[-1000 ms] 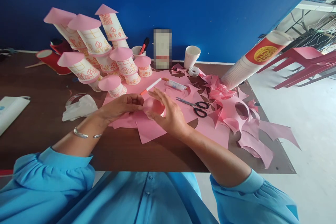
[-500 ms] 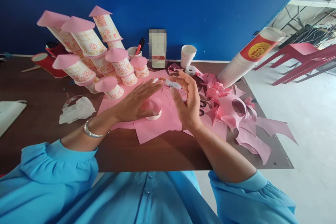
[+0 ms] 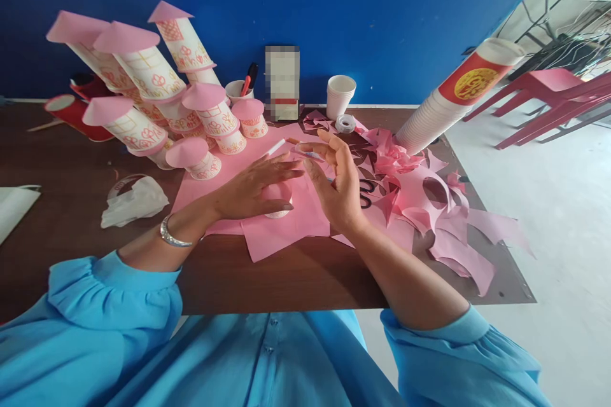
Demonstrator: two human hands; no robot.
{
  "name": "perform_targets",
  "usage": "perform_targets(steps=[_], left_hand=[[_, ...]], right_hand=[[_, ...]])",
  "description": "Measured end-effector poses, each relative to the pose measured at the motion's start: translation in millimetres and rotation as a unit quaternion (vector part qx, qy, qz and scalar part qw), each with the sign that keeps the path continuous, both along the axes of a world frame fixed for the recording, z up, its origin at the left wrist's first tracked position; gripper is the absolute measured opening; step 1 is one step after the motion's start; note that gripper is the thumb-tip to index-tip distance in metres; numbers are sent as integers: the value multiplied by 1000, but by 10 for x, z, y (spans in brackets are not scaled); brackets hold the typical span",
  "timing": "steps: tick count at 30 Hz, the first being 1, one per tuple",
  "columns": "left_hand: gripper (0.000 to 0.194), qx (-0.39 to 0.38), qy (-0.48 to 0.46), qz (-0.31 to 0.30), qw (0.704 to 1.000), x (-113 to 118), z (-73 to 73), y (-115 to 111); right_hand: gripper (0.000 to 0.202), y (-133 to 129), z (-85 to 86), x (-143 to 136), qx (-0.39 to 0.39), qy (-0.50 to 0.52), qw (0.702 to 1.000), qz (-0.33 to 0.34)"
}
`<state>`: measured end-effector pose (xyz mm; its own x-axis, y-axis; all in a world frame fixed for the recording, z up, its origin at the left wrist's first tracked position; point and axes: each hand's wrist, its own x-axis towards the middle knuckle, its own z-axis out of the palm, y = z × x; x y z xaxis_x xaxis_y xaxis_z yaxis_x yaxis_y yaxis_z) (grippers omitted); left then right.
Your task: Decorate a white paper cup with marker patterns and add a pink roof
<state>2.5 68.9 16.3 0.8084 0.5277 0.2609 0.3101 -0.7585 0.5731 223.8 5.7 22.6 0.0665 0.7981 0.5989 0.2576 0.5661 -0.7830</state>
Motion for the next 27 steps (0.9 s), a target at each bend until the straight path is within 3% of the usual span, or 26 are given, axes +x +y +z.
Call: perform_targets(steps=[5, 8, 12, 14, 19, 27], left_hand=[[70, 19, -4, -10, 1000, -11, -69, 13], [82, 15, -1, -2, 1000, -23, -52, 20], [99, 14, 16, 13, 1000, -68, 56, -12], [98, 9, 31, 27, 999, -100, 119, -60], [92, -30, 94, 67, 993, -166, 216, -206], [84, -16, 73, 51, 996, -181, 211, -251]], right_hand=[[38, -25, -17, -12, -1, -1, 1000, 8], [40, -69, 14, -26, -1, -40, 999, -3], [40, -142, 77, -55, 18, -163, 986, 6], [46, -190, 85, -54, 36, -232, 972, 22], [69, -371, -45, -5, 90, -332, 938, 40], [84, -505, -243, -36, 118, -352, 927, 56]])
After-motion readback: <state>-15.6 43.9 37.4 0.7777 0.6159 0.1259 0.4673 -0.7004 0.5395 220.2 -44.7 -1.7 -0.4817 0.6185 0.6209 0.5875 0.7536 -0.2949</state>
